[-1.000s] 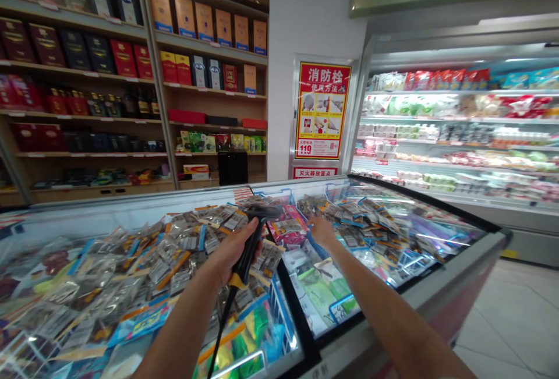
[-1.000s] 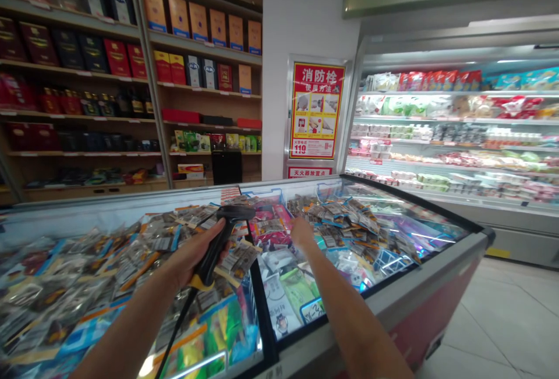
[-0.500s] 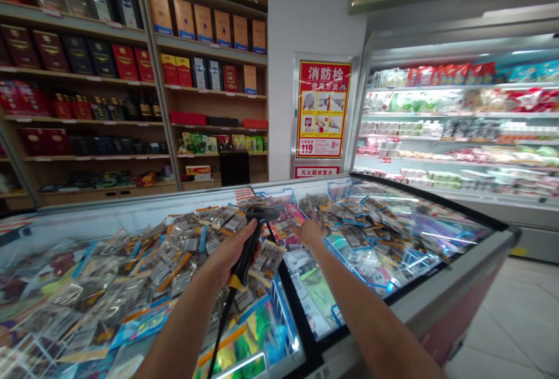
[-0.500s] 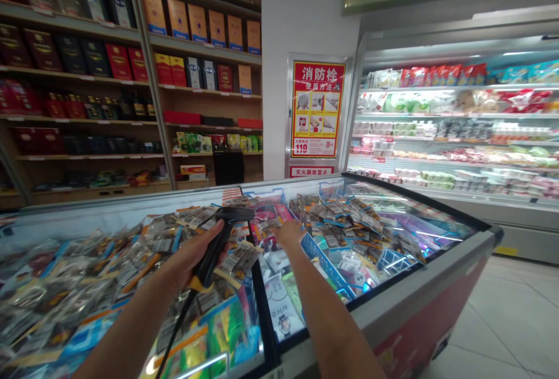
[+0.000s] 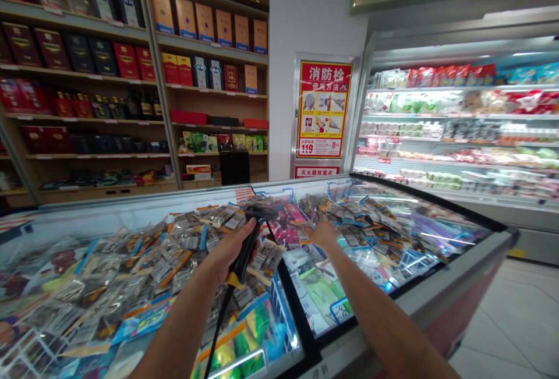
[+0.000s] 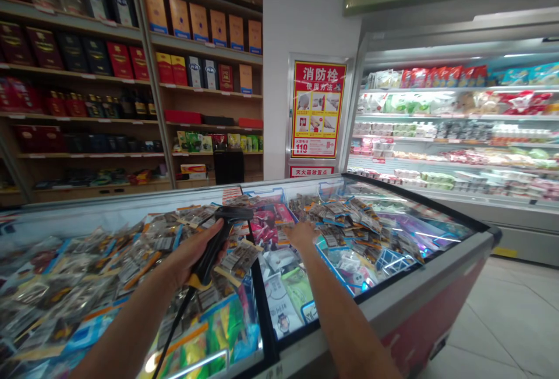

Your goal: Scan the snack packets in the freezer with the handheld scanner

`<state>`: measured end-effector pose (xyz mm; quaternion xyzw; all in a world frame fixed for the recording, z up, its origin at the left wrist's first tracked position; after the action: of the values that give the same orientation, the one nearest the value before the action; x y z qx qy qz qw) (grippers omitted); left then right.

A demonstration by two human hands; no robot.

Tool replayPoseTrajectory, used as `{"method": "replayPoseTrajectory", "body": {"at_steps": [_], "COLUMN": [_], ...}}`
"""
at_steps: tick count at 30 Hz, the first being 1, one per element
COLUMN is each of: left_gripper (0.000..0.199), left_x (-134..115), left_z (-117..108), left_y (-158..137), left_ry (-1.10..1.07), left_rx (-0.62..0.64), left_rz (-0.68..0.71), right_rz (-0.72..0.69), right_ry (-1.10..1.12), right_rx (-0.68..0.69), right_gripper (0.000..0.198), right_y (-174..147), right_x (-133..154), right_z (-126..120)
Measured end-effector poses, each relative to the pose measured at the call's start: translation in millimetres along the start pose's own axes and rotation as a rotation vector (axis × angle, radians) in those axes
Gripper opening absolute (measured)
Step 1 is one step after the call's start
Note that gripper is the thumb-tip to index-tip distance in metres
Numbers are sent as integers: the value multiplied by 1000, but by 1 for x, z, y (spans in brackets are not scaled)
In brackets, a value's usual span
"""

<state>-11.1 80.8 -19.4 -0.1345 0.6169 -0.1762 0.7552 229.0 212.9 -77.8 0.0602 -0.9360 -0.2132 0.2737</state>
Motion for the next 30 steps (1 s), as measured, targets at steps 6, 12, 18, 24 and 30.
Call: {"method": "replayPoseTrajectory", "body": {"at_steps": [6, 12, 18, 24, 30], "left_gripper": [35, 36, 36, 33, 33], "left_x": [3, 11, 13, 8, 7], "left_z": [2, 19, 30, 32, 24], "left_y": [1, 1, -3, -9, -6], "left_ry": [-10, -21, 3, -28, -23], "left_rx": [-18, 175, 275, 255, 174], "left_rz": [-26, -56, -46, -41, -46], "right_rz": [51, 33, 25, 53, 75], "right_ry": [357, 1207, 1287, 1239, 861], "right_rx": [-94, -250, -215, -256, -481], "right_gripper": [23, 43, 40, 41, 51], "right_y": [1, 3, 2, 2, 11], "right_x": [-7, -3, 1, 0, -23], "right_z": [5, 4, 8, 6, -38]}}
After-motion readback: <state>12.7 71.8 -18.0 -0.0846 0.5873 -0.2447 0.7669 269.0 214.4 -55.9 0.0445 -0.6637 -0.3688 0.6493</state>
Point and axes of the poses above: each hand's wrist, its own y-axis towards the middle knuckle, its own z-axis out of the palm, x = y × z, the point moved 6 cm from there along y, towards the middle knuckle, and after that the axes turned 14 degrees about -z, right-handed, at the moved point
